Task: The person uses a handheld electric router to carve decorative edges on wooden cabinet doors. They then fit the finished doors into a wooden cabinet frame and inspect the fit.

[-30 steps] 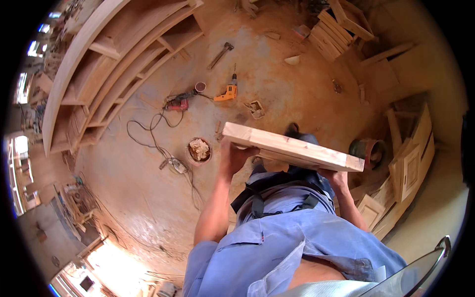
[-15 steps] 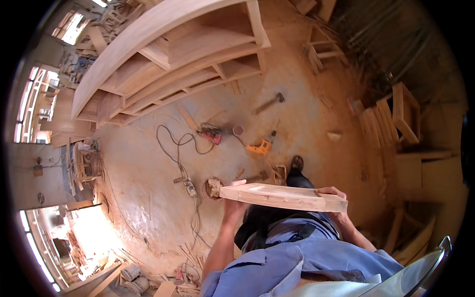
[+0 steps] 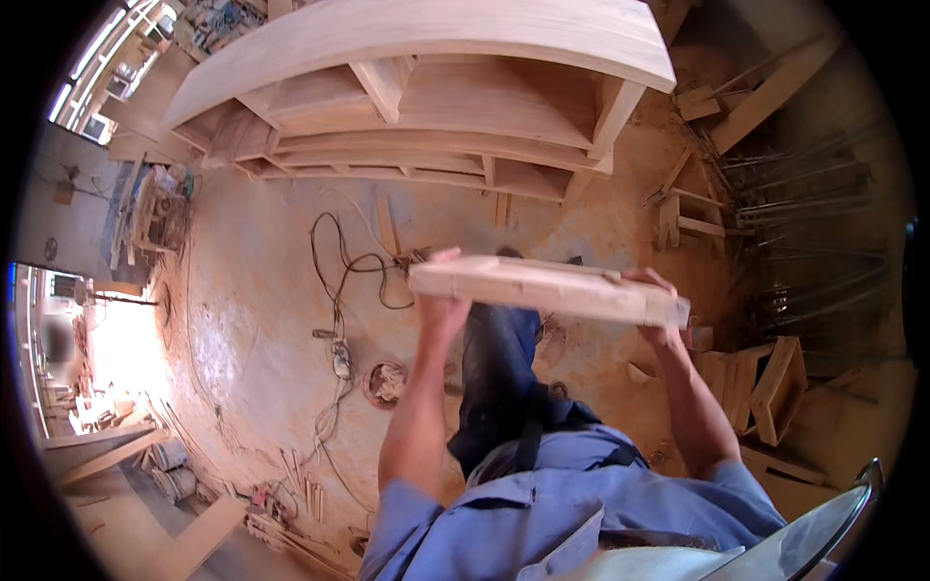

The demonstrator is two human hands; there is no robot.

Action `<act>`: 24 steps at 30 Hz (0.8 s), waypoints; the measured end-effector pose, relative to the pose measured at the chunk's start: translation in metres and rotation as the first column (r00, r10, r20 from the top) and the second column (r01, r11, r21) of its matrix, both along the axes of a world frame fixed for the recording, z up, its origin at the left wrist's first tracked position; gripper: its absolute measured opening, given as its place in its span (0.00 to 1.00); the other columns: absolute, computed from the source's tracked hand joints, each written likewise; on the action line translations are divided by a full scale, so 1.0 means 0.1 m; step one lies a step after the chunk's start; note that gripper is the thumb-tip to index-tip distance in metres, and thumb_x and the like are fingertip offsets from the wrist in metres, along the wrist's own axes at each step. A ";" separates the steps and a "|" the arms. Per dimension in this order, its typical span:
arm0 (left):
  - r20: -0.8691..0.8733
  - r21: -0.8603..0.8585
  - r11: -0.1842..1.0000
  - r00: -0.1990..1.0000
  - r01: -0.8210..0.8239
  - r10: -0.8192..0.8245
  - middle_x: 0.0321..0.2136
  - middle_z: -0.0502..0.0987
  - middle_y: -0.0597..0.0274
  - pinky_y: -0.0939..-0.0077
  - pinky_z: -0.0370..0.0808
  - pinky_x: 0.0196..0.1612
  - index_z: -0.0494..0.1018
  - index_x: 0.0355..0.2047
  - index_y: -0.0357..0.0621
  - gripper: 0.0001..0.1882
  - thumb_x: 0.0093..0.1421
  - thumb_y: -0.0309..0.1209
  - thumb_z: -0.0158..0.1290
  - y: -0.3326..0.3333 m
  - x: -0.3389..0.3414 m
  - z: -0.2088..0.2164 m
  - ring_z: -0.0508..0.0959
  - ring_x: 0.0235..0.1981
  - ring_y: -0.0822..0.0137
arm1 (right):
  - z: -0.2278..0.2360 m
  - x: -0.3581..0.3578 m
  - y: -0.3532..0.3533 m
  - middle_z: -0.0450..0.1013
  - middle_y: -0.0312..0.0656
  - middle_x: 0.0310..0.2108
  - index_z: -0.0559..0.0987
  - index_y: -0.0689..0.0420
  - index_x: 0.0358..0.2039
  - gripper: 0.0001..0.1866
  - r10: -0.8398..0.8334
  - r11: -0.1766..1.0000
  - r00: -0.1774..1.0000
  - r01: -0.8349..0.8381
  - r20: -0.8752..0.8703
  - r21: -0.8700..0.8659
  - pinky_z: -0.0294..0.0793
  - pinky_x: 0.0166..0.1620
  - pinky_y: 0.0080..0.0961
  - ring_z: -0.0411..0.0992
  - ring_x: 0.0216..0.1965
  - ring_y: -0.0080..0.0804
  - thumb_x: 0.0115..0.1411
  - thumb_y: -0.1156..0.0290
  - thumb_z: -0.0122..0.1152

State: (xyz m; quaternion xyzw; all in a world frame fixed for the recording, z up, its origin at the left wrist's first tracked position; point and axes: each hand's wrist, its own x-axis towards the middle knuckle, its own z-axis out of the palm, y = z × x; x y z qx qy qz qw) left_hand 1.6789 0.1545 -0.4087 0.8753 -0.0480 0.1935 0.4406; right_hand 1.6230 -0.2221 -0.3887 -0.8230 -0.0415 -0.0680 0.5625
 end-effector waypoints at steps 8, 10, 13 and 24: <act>-0.043 -0.156 0.973 0.985 -0.172 0.167 0.43 0.82 0.51 0.67 0.77 0.52 0.75 0.52 0.36 0.29 0.48 0.27 0.70 0.36 2.27 -0.20 0.81 0.48 0.59 | -0.75 2.70 0.30 0.83 0.39 0.35 0.84 0.58 0.40 0.13 0.046 0.982 0.999 -0.045 0.000 -0.182 0.79 0.44 0.25 0.80 0.37 0.27 0.52 0.78 0.71; -0.107 -0.089 0.972 0.972 -0.218 0.209 0.42 0.82 0.50 0.66 0.77 0.51 0.76 0.50 0.36 0.26 0.51 0.28 0.68 0.49 2.64 -0.43 0.82 0.47 0.60 | -0.96 3.01 0.50 0.82 0.41 0.37 0.84 0.59 0.41 0.12 0.042 0.974 0.990 -0.010 0.133 -0.228 0.78 0.46 0.27 0.80 0.40 0.29 0.55 0.73 0.69; -0.078 -0.277 0.941 0.981 -0.192 0.177 0.36 0.84 0.48 0.69 0.78 0.46 0.76 0.52 0.38 0.24 0.54 0.29 0.64 0.70 3.61 -0.18 0.85 0.41 0.59 | -1.13 4.01 0.78 0.80 0.45 0.43 0.80 0.64 0.47 0.18 0.054 0.997 0.982 -0.062 0.179 0.044 0.76 0.50 0.29 0.77 0.45 0.33 0.64 0.62 0.61; -0.268 -0.380 0.833 0.910 -0.403 0.318 0.51 0.78 0.41 0.60 0.75 0.56 0.71 0.58 0.35 0.33 0.49 0.22 0.63 0.50 4.34 -0.25 0.77 0.54 0.44 | -1.41 4.60 0.82 0.79 0.40 0.49 0.80 0.57 0.50 0.28 -0.095 0.960 0.942 0.001 -0.323 -0.280 0.71 0.58 0.37 0.75 0.50 0.41 0.52 0.59 0.78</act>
